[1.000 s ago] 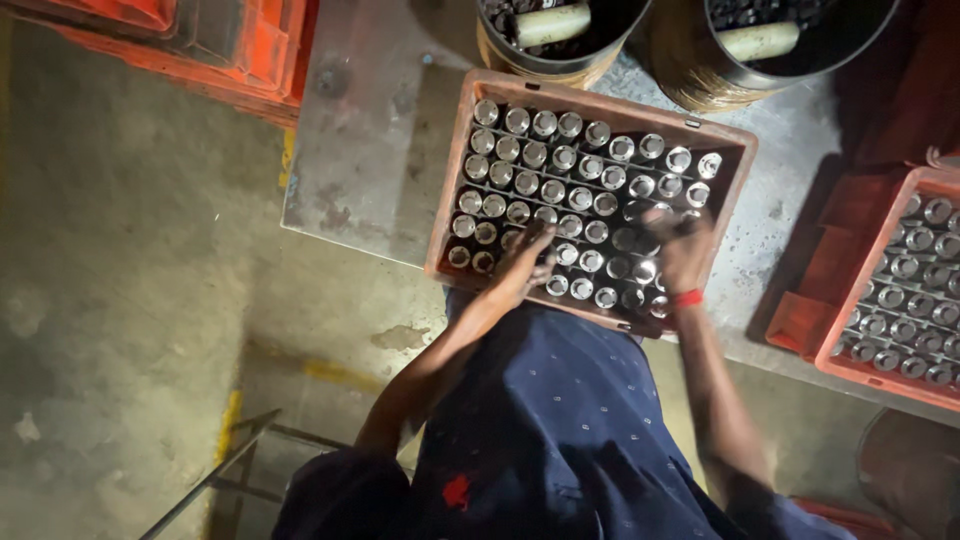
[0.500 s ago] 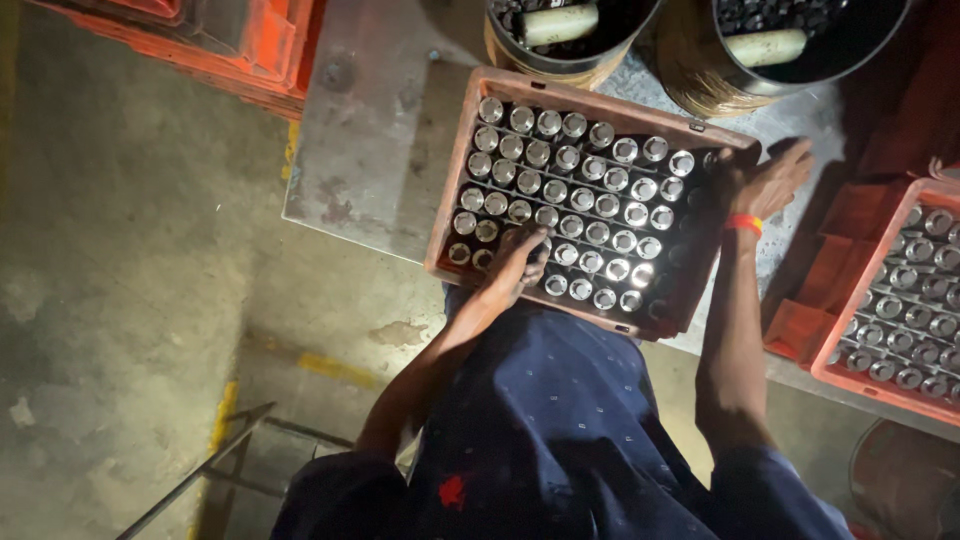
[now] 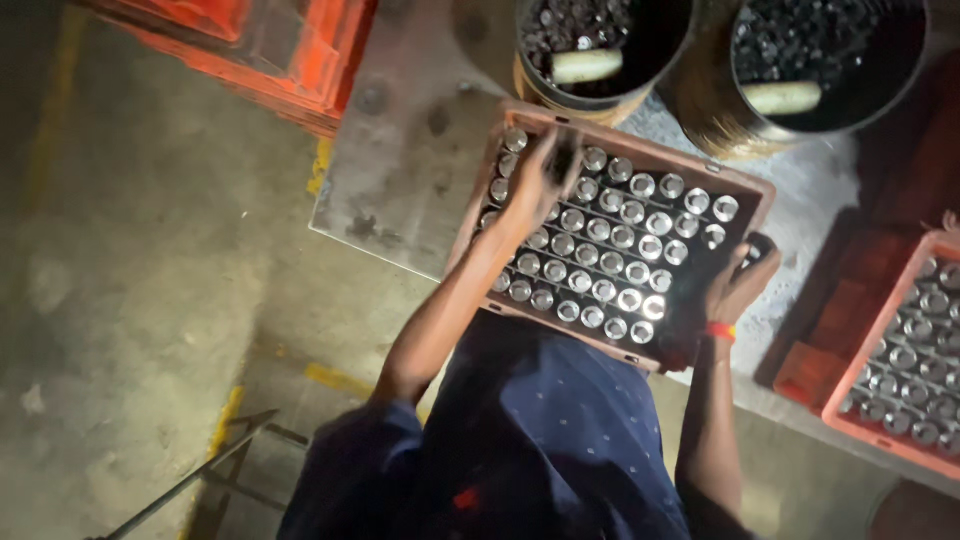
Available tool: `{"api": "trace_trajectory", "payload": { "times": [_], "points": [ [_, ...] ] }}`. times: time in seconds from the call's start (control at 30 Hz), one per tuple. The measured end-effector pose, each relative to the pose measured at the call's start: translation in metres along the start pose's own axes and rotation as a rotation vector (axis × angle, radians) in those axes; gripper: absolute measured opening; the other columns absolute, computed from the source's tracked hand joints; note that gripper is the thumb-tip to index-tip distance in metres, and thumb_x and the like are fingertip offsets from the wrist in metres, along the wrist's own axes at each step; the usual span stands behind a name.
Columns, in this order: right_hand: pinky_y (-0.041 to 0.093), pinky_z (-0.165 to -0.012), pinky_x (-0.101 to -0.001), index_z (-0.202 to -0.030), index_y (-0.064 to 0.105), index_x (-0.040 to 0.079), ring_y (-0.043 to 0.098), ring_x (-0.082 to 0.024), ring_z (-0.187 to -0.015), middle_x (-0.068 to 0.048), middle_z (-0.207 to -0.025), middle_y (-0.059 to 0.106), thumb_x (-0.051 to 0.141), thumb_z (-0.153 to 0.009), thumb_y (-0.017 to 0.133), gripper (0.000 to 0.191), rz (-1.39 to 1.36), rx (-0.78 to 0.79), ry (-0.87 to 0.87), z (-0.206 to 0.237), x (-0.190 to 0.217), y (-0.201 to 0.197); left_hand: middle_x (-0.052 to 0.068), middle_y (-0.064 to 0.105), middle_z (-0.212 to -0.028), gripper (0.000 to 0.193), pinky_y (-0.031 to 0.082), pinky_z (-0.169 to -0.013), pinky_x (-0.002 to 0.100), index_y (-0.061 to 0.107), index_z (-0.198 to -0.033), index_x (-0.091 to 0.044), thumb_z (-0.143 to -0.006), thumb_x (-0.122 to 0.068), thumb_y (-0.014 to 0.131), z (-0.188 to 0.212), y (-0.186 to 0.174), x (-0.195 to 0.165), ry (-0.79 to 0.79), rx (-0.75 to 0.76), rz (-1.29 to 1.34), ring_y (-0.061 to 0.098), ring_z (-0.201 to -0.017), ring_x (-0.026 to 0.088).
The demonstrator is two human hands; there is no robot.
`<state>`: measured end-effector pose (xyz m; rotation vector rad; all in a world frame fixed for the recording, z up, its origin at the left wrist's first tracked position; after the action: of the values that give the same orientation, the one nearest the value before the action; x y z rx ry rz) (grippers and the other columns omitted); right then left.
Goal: The person repeatedly picks small metal caps from two buckets and places them into a red plastic crate with a grid of circular indentations. The person fills the crate by hand, then lifts and moves the crate to another location before continuing to fill it.
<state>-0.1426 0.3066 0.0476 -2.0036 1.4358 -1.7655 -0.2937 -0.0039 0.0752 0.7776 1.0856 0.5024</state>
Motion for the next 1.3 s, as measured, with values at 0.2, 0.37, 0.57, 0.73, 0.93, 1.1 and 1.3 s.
{"api": "trace_trajectory", "payload": {
  "times": [0.2, 0.37, 0.57, 0.73, 0.93, 1.1, 1.3],
  "points": [
    [0.042, -0.102, -0.0523, -0.136, 0.048, -0.007, 0.054, -0.046, -0.116, -0.030, -0.127, 0.053, 0.034, -0.118, 0.049, 0.044, 0.013, 0.009, 0.062, 0.001, 0.011, 0.005, 0.022, 0.069, -0.122, 0.048, 0.055, -0.093, 0.045, 0.062, -0.130, 0.000, -0.106, -0.042, 0.056, -0.141, 0.051, -0.090, 0.329, -0.015, -0.519, 0.067, -0.112, 0.035],
    [0.040, -0.104, -0.0540, -0.136, 0.049, -0.007, 0.054, -0.047, -0.118, -0.030, -0.125, 0.053, 0.039, -0.119, 0.045, 0.049, 0.015, -0.018, 0.080, -0.002, 0.018, 0.000, 0.020, 0.068, -0.127, 0.043, 0.051, -0.103, 0.050, 0.064, -0.127, -0.006, -0.096, -0.035, 0.072, -0.163, 0.053, -0.081, 0.181, 0.002, -2.031, 0.065, -0.121, 0.039],
    [0.039, -0.106, -0.0540, -0.136, 0.049, -0.008, 0.053, -0.047, -0.119, -0.030, -0.127, 0.053, 0.045, -0.120, 0.045, 0.055, 0.029, -0.055, 0.067, -0.001, 0.015, 0.000, 0.017, 0.063, -0.128, 0.055, 0.051, -0.093, 0.049, 0.066, -0.120, -0.011, -0.069, -0.017, 0.086, -0.159, 0.061, -0.071, 0.332, 0.119, -2.377, 0.063, -0.116, 0.037],
    [0.041, -0.109, -0.0504, -0.134, 0.051, -0.007, 0.054, -0.041, -0.120, -0.026, -0.125, 0.054, 0.044, -0.117, 0.051, 0.054, 0.007, -0.171, 0.049, 0.011, 0.022, -0.012, 0.023, 0.062, -0.131, 0.062, 0.055, -0.085, 0.046, 0.057, -0.135, -0.006, -0.080, -0.023, 0.082, -0.113, 0.063, -0.090, 0.571, -0.290, -1.987, 0.069, -0.100, 0.033],
    [0.045, -0.107, -0.0417, -0.143, 0.046, -0.004, 0.053, -0.025, -0.118, -0.014, -0.128, 0.054, 0.033, -0.112, 0.059, 0.051, -0.457, 0.113, 0.119, 0.030, 0.045, -0.001, 0.020, 0.063, -0.135, 0.092, 0.054, -0.103, 0.042, 0.039, -0.152, 0.004, -0.086, -0.037, 0.088, 0.000, 0.026, -0.007, 0.398, -0.048, -1.119, 0.065, -0.122, 0.030],
    [0.047, -0.114, -0.0336, -0.155, 0.039, 0.007, 0.052, -0.015, -0.135, -0.001, -0.144, 0.053, 0.032, -0.107, 0.054, 0.056, -1.083, 0.565, 0.397, 0.069, 0.068, 0.011, 0.014, 0.063, -0.131, 0.081, 0.056, -0.098, 0.038, 0.051, -0.142, 0.000, -0.077, -0.025, 0.092, 0.103, 0.016, 0.113, 0.162, -0.066, -0.724, 0.064, -0.120, 0.023],
    [0.049, -0.099, -0.0345, -0.149, 0.041, 0.005, 0.057, -0.021, -0.116, -0.005, -0.127, 0.056, 0.024, -0.086, 0.087, 0.081, -0.788, 0.532, 0.366, 0.077, 0.055, -0.041, 0.010, 0.061, -0.132, 0.070, 0.055, -0.099, 0.035, 0.049, -0.146, -0.002, -0.088, -0.019, 0.084, 0.181, 0.038, 0.151, 0.064, -0.176, -0.425, 0.062, -0.120, 0.020]
  ]
}}
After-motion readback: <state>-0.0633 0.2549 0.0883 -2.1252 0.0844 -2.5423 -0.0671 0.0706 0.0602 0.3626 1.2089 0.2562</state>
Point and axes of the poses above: each hand's wrist, its own z-axis away from the middle knuckle, its own y-axis out of the palm, x = y × z, the point moved 6 cm from there along -z, towards the middle knuckle
